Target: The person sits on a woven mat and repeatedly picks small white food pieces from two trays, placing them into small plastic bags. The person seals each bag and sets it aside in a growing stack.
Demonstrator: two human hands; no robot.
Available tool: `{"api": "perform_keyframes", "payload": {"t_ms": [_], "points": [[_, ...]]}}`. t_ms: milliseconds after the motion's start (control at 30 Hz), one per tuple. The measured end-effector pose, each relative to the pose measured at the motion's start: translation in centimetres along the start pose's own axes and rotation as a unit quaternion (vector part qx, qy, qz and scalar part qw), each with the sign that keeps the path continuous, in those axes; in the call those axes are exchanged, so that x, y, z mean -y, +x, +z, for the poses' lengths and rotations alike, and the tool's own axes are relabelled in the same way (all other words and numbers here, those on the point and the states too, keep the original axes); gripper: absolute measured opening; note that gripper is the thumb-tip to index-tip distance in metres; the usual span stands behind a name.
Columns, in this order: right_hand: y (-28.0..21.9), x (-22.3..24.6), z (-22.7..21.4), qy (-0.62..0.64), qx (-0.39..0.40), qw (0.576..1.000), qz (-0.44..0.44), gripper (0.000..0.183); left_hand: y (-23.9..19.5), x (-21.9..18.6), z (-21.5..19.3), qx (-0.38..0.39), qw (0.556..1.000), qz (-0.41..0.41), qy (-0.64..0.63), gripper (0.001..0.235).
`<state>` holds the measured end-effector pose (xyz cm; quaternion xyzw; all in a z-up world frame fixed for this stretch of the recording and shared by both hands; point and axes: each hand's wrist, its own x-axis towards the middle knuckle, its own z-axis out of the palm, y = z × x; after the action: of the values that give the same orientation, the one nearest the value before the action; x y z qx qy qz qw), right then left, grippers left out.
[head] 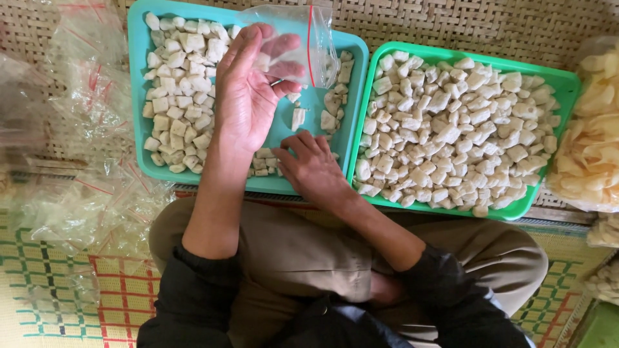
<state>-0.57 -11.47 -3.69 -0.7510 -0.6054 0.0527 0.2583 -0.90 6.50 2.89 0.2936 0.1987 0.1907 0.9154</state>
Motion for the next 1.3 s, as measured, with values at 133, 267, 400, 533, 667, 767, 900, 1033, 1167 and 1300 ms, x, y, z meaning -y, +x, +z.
{"api": "perform_keyframes", "payload": {"t_ms": [133, 267, 400, 533, 667, 767, 900, 1033, 1167, 1300], "points": [[2.1, 1.2, 2.4, -0.039, 0.006, 0.999, 0.018, 0.016, 0.1, 0.0, -0.2, -0.01, 1.0, 0.002, -0.005, 0.021], [2.0, 1.7, 4.5, -0.11, -0.007, 0.993, 0.036, 0.031, 0.1, 0.0, -0.3, -0.004, 1.0, -0.001, -0.005, 0.023], [1.6, 1.0, 4.3, -0.059, 0.021, 0.997, 0.048, 0.03, 0.2, -0.1, 0.0, -0.013, 1.0, -0.002, 0.003, 0.026], [1.4, 0.3, -3.0, 0.125, -0.01, 0.989, 0.081, 0.015, 0.0, -0.2, 0.2, 0.003, 1.0, 0.006, 0.007, 0.022], [-0.7, -1.5, -10.7, 0.318, -0.05, 0.925, 0.201, 0.024, -0.3, 0.2, 0.7, 0.017, 1.0, -0.006, 0.02, 0.017], [-2.1, -3.2, -13.2, 0.307, -0.159, 0.901, 0.262, 0.028, -0.5, 0.6, 1.3, 0.03, 0.999, -0.026, 0.019, 0.016], [-1.1, -3.4, -13.9, 0.331, -0.268, 0.864, 0.268, 0.025, -0.9, 1.9, 2.0, 0.057, 0.996, -0.061, 0.019, 0.01], [-1.4, -3.4, -13.2, 0.328, -0.28, 0.87, 0.24, 0.026, -1.1, 2.7, 2.6, 0.035, 0.994, -0.092, 0.056, 0.014], [-2.0, -4.1, -12.7, 0.348, -0.301, 0.856, 0.236, 0.026, -1.0, 2.9, 3.3, 0.032, 0.99, -0.107, 0.084, 0.024], [-2.1, -4.8, -12.4, 0.342, -0.299, 0.864, 0.219, 0.025, -1.4, 3.4, 3.3, 0.064, 0.988, -0.085, 0.108, 0.016]]}}
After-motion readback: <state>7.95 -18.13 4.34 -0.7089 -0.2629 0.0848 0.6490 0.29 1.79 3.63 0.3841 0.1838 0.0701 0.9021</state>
